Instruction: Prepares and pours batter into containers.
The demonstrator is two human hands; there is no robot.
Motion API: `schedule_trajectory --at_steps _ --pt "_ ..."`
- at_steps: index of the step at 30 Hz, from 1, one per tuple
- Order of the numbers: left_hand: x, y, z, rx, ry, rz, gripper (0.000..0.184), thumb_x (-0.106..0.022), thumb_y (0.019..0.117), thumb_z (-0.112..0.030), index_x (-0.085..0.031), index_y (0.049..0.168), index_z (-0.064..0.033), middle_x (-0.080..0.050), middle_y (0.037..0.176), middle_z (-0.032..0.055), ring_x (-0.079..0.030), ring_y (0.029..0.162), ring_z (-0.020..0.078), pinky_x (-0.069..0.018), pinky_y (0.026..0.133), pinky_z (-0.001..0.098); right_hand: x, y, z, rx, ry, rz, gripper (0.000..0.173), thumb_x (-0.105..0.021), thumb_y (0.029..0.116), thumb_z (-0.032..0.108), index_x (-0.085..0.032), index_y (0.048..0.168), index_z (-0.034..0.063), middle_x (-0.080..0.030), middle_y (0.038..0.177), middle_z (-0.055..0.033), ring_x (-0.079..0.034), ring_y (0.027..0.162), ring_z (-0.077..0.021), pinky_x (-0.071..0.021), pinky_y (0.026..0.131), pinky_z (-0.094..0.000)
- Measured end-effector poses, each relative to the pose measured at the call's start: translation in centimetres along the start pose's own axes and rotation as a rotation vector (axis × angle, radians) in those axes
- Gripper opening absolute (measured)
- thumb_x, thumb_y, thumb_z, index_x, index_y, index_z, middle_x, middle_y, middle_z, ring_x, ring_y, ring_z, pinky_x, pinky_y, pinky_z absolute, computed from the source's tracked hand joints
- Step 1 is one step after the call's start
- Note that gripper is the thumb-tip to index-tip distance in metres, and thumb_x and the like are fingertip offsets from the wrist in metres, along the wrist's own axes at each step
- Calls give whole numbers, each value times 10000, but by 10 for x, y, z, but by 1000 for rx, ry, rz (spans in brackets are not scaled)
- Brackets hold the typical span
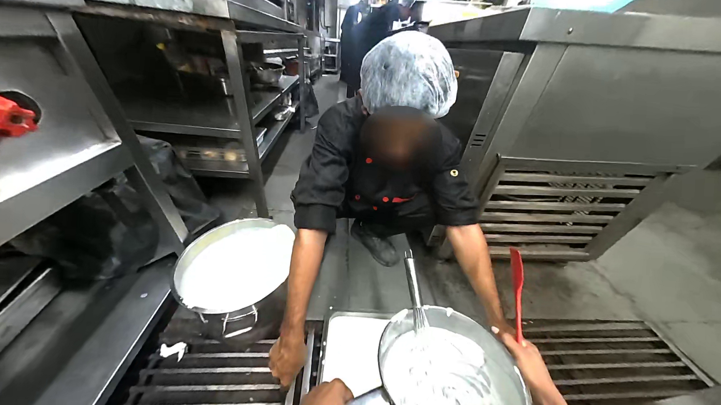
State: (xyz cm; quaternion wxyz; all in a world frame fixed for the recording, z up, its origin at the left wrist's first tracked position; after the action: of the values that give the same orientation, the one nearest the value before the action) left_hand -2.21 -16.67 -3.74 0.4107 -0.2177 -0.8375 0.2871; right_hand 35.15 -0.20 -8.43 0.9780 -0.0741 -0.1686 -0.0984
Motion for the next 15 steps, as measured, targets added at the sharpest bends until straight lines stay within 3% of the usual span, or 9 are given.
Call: schedule_trajectory --at_steps 3,6,11,15 --pt "1 0 -2 12 -37 -12 513 -788 882 -491 -719 1048 -11 -729 891 159 -706 835 318 -551 822 568 2 -9 16 -12 -70 -1 291 -581 1052 213 -636 859 3 -557 690 -30 -533 615 -98 -475 618 -319" --pt "7 -7 -7 6 -51 -21 495 -787 912 -439 -703 1127 0 -707 916 154 -677 799 280 -557 804 510 1 -17 29 -39 -115 10 340 -570 1068 234 -651 959 -77 -590 799 -133 -535 724 -185 -466 718 -426" --pt "2 -9 -5 6 -91 -97 398 -837 882 -417 -726 978 -47 -666 746 63 -615 635 164 -549 676 391 -2 -20 28 -32 -20 0 297 -595 1045 281 -625 868 44 -550 702 13 -508 605 -45 -463 605 -278" --pt "5 -11 -3 -9 -36 -148 374 -827 893 -420 -746 962 -62 -688 763 108 -654 677 249 -560 705 506 -5 -20 29 6 32 17 303 -572 1056 276 -601 820 89 -523 662 52 -495 574 -19 -454 581 -237"
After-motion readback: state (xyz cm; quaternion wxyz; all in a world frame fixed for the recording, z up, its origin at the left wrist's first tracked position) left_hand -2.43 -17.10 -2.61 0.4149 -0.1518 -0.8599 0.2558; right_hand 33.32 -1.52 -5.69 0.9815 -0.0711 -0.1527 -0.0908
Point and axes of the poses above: each hand's wrist, its own y-axis towards the middle knuckle, its own x-axis out of the back of the hand, z = x × y, the point moved 1 cm from there along y, towards the middle knuckle
